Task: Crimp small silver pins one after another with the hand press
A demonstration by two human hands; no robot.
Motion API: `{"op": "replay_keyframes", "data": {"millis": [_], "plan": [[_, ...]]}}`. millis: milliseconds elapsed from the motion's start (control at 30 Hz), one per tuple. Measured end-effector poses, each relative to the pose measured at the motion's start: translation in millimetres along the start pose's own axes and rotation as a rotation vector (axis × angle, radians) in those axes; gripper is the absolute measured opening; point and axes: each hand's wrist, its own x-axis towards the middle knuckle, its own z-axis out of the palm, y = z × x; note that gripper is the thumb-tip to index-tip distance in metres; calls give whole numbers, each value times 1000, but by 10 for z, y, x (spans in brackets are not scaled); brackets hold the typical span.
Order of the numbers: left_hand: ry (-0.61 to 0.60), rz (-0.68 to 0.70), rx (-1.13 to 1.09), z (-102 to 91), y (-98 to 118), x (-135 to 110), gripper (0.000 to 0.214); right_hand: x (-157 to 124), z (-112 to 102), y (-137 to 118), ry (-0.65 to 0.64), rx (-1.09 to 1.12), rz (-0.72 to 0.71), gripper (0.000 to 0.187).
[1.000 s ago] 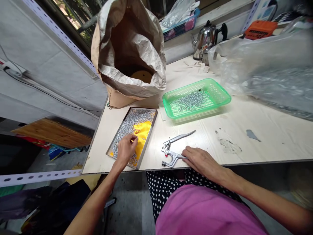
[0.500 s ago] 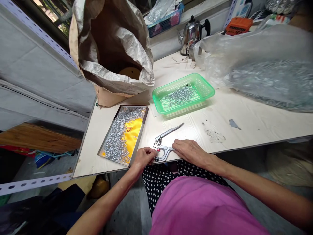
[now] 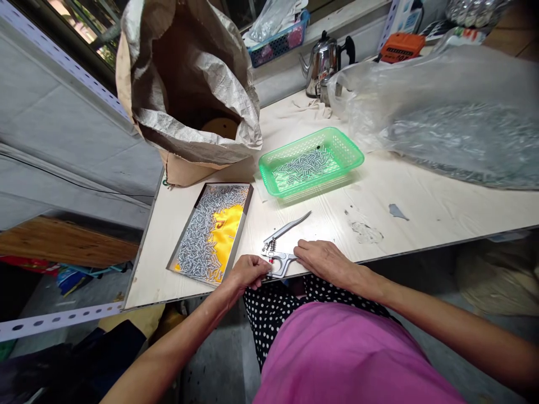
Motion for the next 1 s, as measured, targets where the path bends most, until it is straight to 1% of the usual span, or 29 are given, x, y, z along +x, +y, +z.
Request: {"op": "replay_keyframes", "data": {"millis": [67,100,133,200,267,300,367,433,567,767,1000], "plan": [[-1,-1,-28,0,-16,-1,25,-15,-54,15,-2,20,-5,9],[-1,1,-41,2,-27,0,25,-19,-87,37,14,31,-15,11],[-4,4,-51,4,-37,2,26,-16,-122,71,37,34,-24,20],[-7,7,-58,9,-52,9,25,15,-188,162,72,9,-28,50],[0,-6,-49,16,-54,15,23,75,-238,265,48,-46,-14,79],[7,-14,-43,21,-51,15,22,110,-255,311,15,-70,-12,88],[21,-31,-35,30,-39,8,21,174,-275,375,-50,-105,-25,96],[34,-43,-30,39,-24,-6,21,215,-283,396,-89,-129,-46,98],[57,-51,-26,50,-3,-30,20,221,-298,349,-96,-162,-64,102],[62,-43,-27,62,-4,-39,18,188,-326,283,-88,-170,-50,89],[78,-35,5,69,-30,-28,19,154,-347,215,-86,-107,-40,79]]}}
